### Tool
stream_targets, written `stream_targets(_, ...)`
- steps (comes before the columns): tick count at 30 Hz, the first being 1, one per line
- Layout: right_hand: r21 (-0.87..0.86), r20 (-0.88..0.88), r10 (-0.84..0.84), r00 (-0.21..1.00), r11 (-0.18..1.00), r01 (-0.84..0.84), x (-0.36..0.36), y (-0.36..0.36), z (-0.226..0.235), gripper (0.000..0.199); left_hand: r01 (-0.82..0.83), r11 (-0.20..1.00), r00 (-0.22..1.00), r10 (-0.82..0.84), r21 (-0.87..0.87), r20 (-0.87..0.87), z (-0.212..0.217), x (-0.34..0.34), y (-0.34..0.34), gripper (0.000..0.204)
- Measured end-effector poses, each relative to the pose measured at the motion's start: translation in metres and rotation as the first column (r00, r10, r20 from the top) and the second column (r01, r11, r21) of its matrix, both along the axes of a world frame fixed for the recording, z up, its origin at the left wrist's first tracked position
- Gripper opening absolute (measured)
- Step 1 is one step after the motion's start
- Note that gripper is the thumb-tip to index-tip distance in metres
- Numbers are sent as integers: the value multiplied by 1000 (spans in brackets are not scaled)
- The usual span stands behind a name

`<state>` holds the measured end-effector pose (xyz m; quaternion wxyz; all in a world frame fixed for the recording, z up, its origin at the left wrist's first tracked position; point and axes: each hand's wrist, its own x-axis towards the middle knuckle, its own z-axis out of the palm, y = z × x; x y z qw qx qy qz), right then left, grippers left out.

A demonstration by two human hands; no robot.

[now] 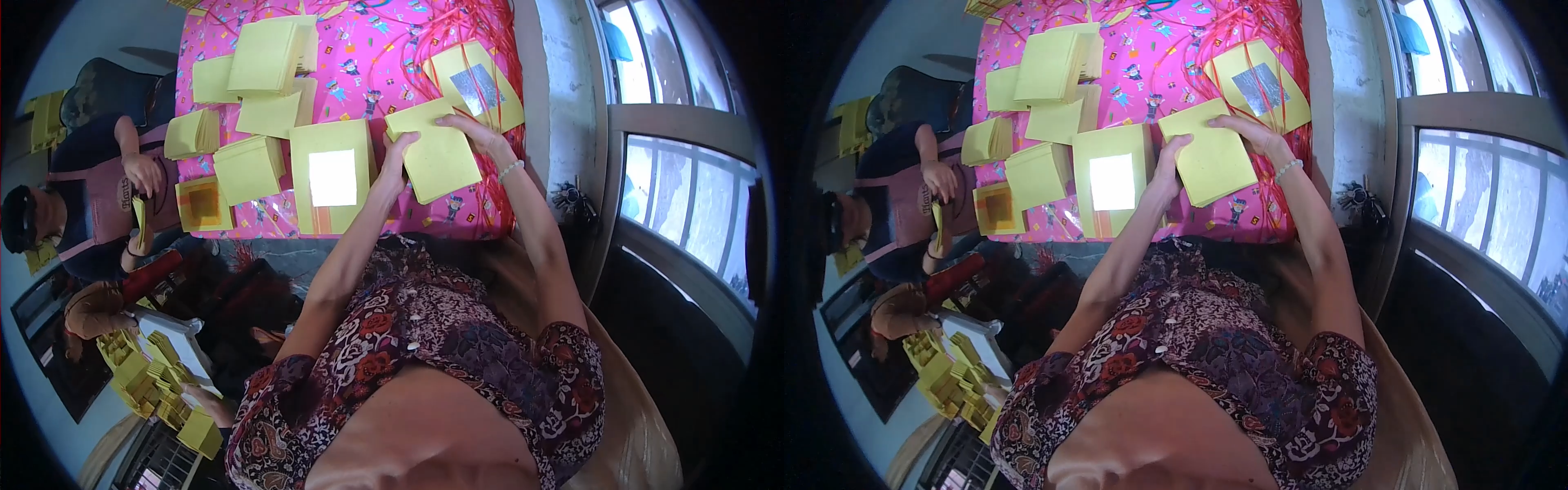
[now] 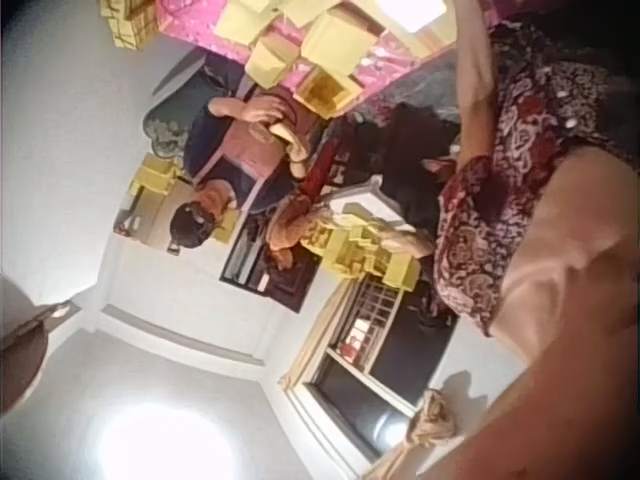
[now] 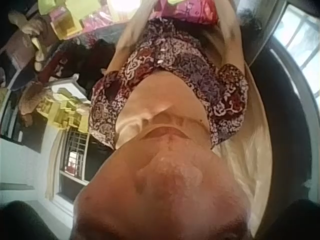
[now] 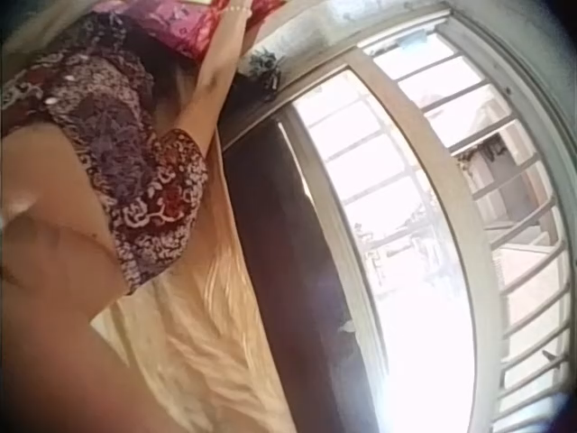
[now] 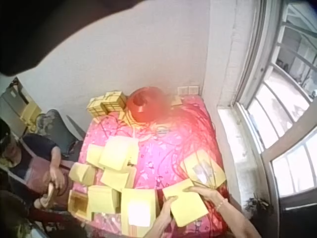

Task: Folding, stacking, and bundling yellow paper sheets with red string.

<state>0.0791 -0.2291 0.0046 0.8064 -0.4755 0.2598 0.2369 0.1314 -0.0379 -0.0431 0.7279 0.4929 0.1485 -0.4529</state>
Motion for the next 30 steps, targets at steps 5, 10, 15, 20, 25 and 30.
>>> stream_targets(5, 73, -5, -99, 995, 992, 99, -9, 4, -6, 49, -81, 997, 993, 81, -10, 87, -2, -13, -2, 54)
stream_targets(10, 55, 106, -288, 952, 957, 284, -25, 13, -7, 58, -111, 994, 972, 109, -5, 207, 19, -26, 2, 60)
stream_targets(15, 74, 183, -338, 923, 941, 330, -39, 22, 2, 67, 6, 995, 992, 7, -102, 127, 33, -42, -1, 60)
stream_targets(20, 188, 152, -305, 940, 943, 275, -36, 27, 2, 68, -14, 988, 999, 22, -155, 46, 47, -41, -2, 58)
stream_targets(25, 139, 209, -294, 933, 953, 269, -34, 26, -10, 63, 32, 993, 997, -23, -111, 80, 35, -36, 5, 59)
stream_targets(30, 94, 287, -296, 911, 955, 281, -46, 21, -33, 64, 52, 995, 992, -42, -83, 115, 53, -44, -2, 62)
